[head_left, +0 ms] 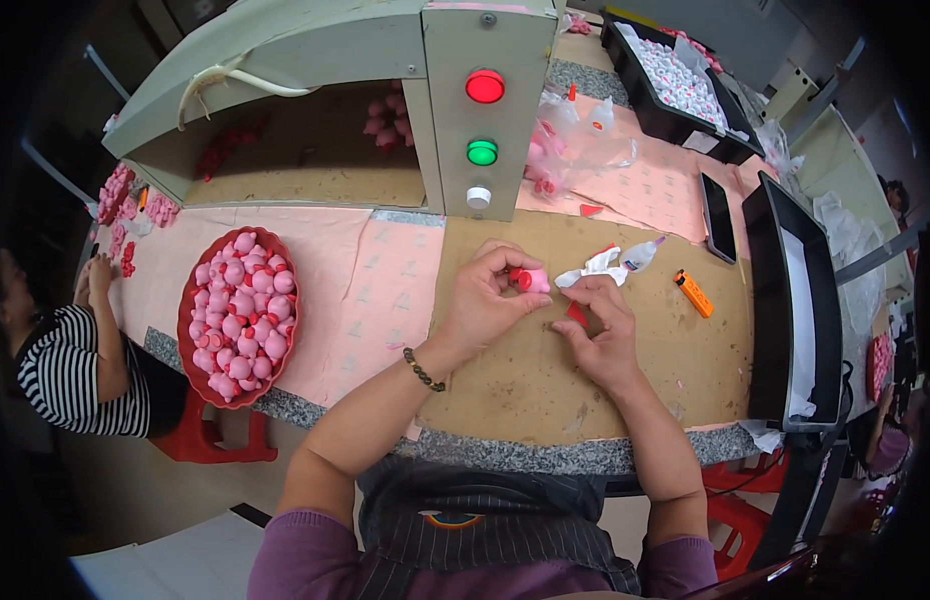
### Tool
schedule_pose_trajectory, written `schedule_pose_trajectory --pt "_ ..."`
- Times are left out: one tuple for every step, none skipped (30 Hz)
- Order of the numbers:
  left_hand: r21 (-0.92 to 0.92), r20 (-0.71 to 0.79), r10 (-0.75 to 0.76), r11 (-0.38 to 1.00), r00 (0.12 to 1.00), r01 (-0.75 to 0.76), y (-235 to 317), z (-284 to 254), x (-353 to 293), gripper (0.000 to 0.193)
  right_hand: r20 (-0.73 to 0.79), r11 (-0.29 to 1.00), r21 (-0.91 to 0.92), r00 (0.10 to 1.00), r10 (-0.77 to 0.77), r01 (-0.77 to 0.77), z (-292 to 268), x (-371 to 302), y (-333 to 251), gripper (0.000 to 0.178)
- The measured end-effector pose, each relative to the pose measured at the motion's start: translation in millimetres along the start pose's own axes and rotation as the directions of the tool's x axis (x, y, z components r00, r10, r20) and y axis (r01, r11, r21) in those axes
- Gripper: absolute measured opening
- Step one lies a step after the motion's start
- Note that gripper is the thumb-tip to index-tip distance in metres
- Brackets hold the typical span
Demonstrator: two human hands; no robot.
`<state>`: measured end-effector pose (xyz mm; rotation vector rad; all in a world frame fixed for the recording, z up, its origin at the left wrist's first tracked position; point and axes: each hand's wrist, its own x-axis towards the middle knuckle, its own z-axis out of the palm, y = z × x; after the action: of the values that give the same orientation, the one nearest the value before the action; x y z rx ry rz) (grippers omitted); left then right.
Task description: Assembling small toy components by gluing foam balls and wing-shaped parts.
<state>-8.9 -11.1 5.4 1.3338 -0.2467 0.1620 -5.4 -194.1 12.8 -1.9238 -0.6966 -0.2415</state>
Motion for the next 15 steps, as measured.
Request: schedule_pose_trajectory --pt "0.000 -0.003 0.003 1.000 1.000 -0.003 -0.2 -0.2 0.2 0.034 0.002 1.000 0.000 1.000 -0.003 0.003 0.1 0.0 0.4 0.037" --pt "-0.017 -0.010 -0.005 1.000 1.000 0.005 -0.6 -0.2 0.3 0.034 0.006 1.000 -0.005 1.000 -0.009 0.009 0.2 -0.2 0.7 0.037" --pt "-0.032 -0.016 -0.014 0.999 1.000 0.014 -0.8 -0.5 0.7 0.034 0.009 1.000 -0.009 1.000 -0.014 0.014 0.4 0.0 1.1 0.036" --pt "-0.032 -0.017 -0.014 0.999 1.000 0.013 -0.7 -0.7 0.9 0.034 0.010 1.000 -0.008 1.000 -0.014 0.014 0.7 0.2 1.4 0.036" --pt "-0.039 -0.019 -0.024 0.999 1.000 0.023 -0.4 -0.8 1.0 0.034 0.015 1.000 -0.008 1.000 -0.011 0.011 1.1 0.2 1.8 0.035" --pt "-0.047 -0.020 -0.034 0.998 0.999 0.033 0.0 -0.6 1.3 0.034 0.019 1.000 -0.007 1.000 -0.007 0.007 1.1 0.1 2.1 0.035" --pt "-0.047 -0.020 -0.035 0.998 0.999 0.034 0.2 -0.6 1.5 0.034 0.019 1.000 -0.007 1.000 -0.006 0.006 1.1 -0.1 3.4 0.035" --pt "-0.044 -0.021 -0.046 0.998 0.999 0.045 0.3 -0.7 1.6 0.034 0.025 1.000 -0.005 1.000 -0.004 0.004 1.2 -0.7 5.5 0.034" --pt "-0.041 -0.021 -0.057 0.998 0.998 0.056 0.5 -0.6 1.7 0.033 0.030 1.000 -0.004 1.000 -0.002 0.002 1.2 -1.2 6.9 0.033" --pt "-0.041 -0.021 -0.058 0.997 0.998 0.058 0.9 -0.3 2.0 0.033 0.030 1.000 -0.003 1.000 0.000 0.001 1.1 -1.4 7.6 0.033" --pt "-0.049 -0.023 -0.067 0.997 0.998 0.065 1.4 0.0 2.4 0.033 0.033 1.000 0.004 0.999 0.004 -0.004 1.0 -1.6 8.1 0.032" --pt "-0.057 -0.027 -0.074 0.996 0.997 0.073 1.4 -0.1 2.5 0.033 0.036 1.000 0.011 0.999 0.008 -0.009 1.4 -1.7 8.6 0.032" --pt "-0.057 -0.027 -0.075 0.996 0.997 0.074 0.9 -0.3 2.7 0.033 0.036 1.000 0.012 0.999 0.009 -0.009 1.8 -1.3 8.3 0.032" --pt "-0.051 -0.026 -0.071 0.996 0.997 0.070 0.2 -0.5 2.9 0.033 0.021 1.000 0.020 1.000 0.018 -0.018 2.4 -0.7 7.4 0.030" --pt "-0.047 -0.025 -0.067 0.997 0.997 0.066 -0.1 -0.5 2.7 0.033 0.008 0.999 0.028 1.000 0.027 -0.027 2.8 -0.5 6.8 0.029"
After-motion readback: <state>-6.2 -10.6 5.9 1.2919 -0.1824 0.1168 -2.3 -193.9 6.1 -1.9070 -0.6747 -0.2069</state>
